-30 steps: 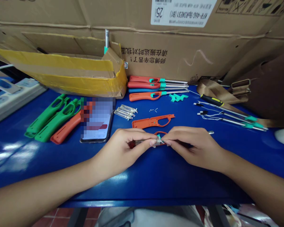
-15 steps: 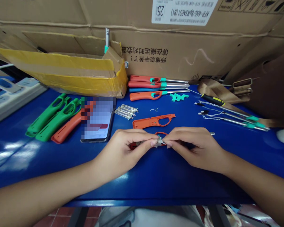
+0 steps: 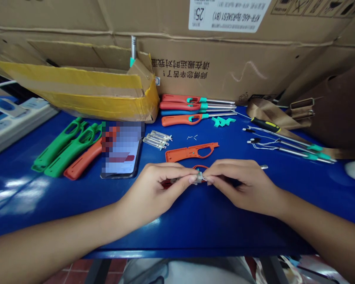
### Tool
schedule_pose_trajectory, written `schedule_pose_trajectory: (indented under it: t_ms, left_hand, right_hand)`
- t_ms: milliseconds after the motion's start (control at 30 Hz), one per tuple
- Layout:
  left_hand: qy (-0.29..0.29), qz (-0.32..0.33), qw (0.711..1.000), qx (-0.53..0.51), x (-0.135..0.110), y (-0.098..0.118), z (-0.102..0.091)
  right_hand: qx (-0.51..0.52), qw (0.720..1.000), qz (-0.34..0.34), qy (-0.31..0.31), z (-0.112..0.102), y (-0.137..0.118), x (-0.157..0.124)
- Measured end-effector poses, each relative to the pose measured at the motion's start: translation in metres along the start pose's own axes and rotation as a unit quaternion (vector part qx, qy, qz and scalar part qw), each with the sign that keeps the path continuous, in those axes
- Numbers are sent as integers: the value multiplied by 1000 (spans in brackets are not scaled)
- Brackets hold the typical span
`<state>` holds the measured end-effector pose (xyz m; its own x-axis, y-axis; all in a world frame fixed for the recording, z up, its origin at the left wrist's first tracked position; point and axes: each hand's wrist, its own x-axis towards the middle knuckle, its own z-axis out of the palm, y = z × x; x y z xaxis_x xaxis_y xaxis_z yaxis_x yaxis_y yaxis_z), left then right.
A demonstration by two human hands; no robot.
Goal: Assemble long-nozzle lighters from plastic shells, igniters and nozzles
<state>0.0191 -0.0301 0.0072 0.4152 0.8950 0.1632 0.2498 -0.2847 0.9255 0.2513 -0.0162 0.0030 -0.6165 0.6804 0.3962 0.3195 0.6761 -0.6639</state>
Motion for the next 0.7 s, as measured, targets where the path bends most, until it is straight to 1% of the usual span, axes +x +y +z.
schedule_pose_trajectory:
  t_ms: [233,467,600,700]
  left_hand:
    - [8,8,1000,5,1,4,-4]
    - [9,9,1000,-4,1,0,-1]
    - [4,15,1000,26,2,-1,-2]
    - [-12,33,998,57,3,0,-7]
  right_hand:
    - [-3,1000,30,7,-4,-1,-1]
    - [20,999,42,7,-1,0,-2]
    - [16,998,57,-5,0,0,-2]
    - [-1,999,47,-13,0,1,-1]
